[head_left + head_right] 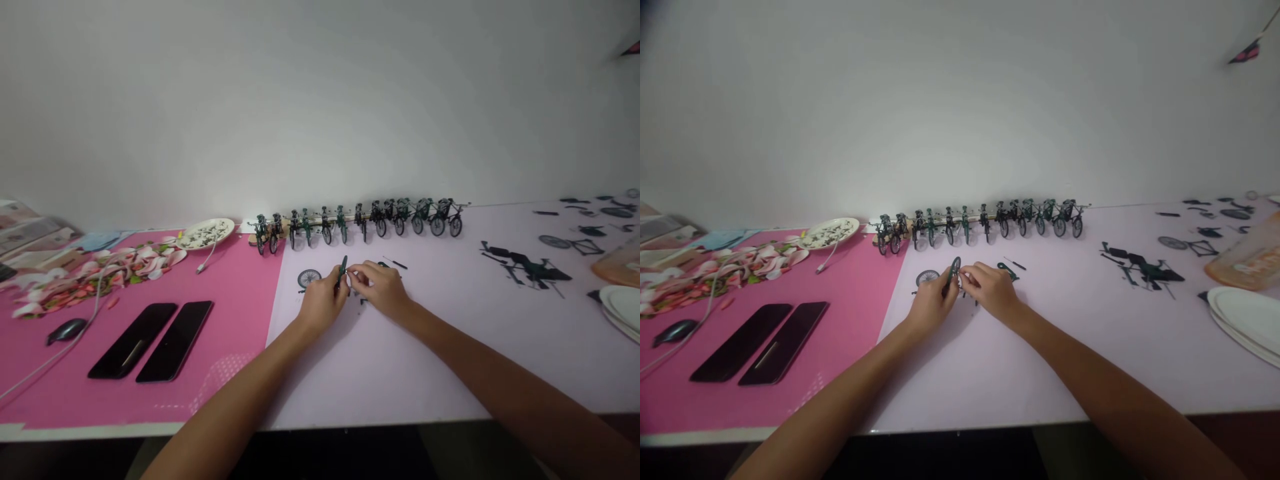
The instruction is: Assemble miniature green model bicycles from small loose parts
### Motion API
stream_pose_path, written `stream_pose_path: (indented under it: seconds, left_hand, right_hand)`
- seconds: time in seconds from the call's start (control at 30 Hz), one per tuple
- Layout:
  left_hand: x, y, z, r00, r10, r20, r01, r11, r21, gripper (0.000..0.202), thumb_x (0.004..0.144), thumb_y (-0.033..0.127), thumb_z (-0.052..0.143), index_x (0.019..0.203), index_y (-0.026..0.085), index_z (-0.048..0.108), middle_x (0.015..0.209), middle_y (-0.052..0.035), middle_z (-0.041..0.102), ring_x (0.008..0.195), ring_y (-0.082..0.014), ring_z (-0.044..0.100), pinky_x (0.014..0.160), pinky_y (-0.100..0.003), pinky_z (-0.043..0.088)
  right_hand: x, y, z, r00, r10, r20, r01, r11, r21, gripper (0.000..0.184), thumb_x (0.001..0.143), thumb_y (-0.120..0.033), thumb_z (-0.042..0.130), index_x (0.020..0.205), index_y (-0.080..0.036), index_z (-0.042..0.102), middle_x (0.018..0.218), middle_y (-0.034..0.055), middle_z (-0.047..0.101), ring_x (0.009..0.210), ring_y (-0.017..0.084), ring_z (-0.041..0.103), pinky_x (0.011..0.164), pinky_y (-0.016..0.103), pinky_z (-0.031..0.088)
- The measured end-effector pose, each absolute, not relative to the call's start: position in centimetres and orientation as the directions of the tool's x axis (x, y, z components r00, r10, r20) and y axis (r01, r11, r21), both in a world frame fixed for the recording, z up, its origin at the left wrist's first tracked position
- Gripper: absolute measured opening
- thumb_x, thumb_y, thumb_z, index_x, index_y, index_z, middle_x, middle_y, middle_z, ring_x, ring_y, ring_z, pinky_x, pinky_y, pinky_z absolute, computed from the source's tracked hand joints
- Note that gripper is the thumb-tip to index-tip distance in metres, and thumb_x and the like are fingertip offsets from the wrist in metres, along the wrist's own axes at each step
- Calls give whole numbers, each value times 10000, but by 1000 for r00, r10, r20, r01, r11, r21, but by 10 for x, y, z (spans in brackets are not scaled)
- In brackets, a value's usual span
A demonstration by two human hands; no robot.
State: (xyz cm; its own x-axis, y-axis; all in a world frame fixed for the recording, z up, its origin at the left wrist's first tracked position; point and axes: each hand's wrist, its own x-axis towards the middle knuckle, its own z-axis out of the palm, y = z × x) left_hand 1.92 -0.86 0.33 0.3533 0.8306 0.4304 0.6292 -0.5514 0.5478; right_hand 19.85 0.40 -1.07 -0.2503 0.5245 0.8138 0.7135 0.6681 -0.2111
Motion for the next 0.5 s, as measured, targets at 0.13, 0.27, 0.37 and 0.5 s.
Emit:
stream_pose_path:
  seconds: [0.13, 0.27, 0.37, 0.5]
  left_hand:
    - [20, -8, 2, 352, 834, 425, 616, -548, 566, 267, 1026, 281, 424, 1075, 152, 652, 610, 4, 616, 498, -135, 536, 546, -240, 322]
    - [20, -10, 2, 348, 825, 445, 606, -560, 565, 295, 1025, 283, 421, 1129, 138, 656, 621, -3, 628, 502, -133, 538, 552, -241, 332]
    - [19, -11, 2, 341, 817, 465, 599, -571, 562, 311, 1026, 290, 419, 1159, 139, 657, 621, -1, 626, 503, -125, 537, 556, -233, 336]
    - [19, -11, 0, 344, 815, 466, 600, -573, 558, 321, 1028, 304, 421, 1174, 140, 656, 613, 4, 617, 494, -121, 525, 548, -227, 332]
  right_hand:
    - [195, 1, -12, -199, 566, 800, 663, 679, -316, 149, 984, -237, 582, 935, -207, 720, 669, 2, 633, 577, 140, 582, 608, 257, 481]
    - [195, -1, -11, -181, 586, 790, 653, 672, -349, 140, 983, -255, 589, 930, -210, 710, 661, -6, 610, 569, 141, 562, 603, 258, 473]
    - [194, -1, -11, -165, 601, 782, 650, 663, -372, 138, 977, -263, 590, 930, -214, 710, 663, -6, 611, 568, 140, 558, 600, 256, 468]
    - [192, -2, -13, -119, 642, 757, 621, 643, -447, 125, 957, -271, 605, 916, -217, 710, 648, -10, 611, 554, 140, 551, 590, 257, 471]
